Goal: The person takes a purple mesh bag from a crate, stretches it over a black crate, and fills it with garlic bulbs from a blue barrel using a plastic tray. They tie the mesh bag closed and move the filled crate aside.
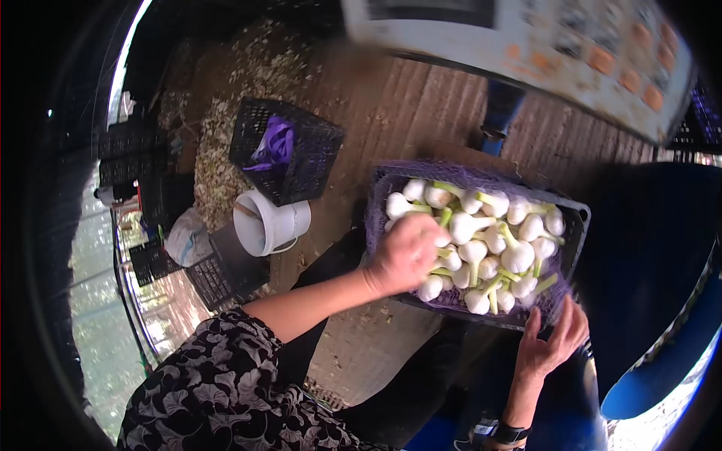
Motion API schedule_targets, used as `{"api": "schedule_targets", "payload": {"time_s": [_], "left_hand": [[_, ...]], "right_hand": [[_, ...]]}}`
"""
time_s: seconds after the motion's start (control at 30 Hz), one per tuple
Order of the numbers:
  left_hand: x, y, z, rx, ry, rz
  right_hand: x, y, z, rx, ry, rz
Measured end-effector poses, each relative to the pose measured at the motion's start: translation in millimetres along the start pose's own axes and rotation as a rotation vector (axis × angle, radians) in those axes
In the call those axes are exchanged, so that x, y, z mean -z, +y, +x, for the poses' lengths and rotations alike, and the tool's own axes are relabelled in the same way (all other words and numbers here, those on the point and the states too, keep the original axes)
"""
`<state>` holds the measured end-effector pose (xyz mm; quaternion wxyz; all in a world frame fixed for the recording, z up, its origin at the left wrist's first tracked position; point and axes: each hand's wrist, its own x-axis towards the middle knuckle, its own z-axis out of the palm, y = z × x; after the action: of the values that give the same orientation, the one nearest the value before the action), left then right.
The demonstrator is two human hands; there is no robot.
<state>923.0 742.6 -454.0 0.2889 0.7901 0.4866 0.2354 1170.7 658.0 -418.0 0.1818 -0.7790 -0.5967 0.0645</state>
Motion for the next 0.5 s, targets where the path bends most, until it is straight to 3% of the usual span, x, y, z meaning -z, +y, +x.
{"api": "schedule_targets", "payload": {"time_s": [0.03,0.1,0.13,0.17,0.23,0.27,0.33,0.37,0.4,0.43,0.5], "left_hand": [[15,-23,-2,0.199,0.139,0.122],[33,-76,-12,0.568,0.246,0.192],[38,-102,-17,0.936,0.191,-0.029],[45,-113,-9,1.235,0.194,-0.554],[68,-107,0,1.323,-0.045,-0.956],[40,-148,-24,1.499,0.021,-0.878],[38,-162,-34,1.587,0.008,-1.214],[32,-171,-44,1.597,-0.029,-1.297],[37,-169,-49,1.482,-0.022,-1.244],[44,-164,-50,1.428,0.031,-1.229],[47,-164,-58,1.4,0.145,-1.337]], "right_hand": [[0,-19,13,0.031,0.072,0.022],[-13,-64,47,0.11,0.004,0.226],[-29,-87,65,0.162,-0.087,0.293],[-54,-109,84,0.213,-0.181,0.357],[-116,-140,118,0.312,-0.343,0.221],[-150,-152,127,0.348,-0.37,0.197],[-229,-160,141,0.407,-0.408,0.155],[-273,-156,146,0.455,-0.733,0.15],[-296,-156,149,0.486,-1.062,0.136],[-295,-167,152,0.494,-1.077,0.115],[-278,-197,167,0.305,-1.315,0.06]]}}
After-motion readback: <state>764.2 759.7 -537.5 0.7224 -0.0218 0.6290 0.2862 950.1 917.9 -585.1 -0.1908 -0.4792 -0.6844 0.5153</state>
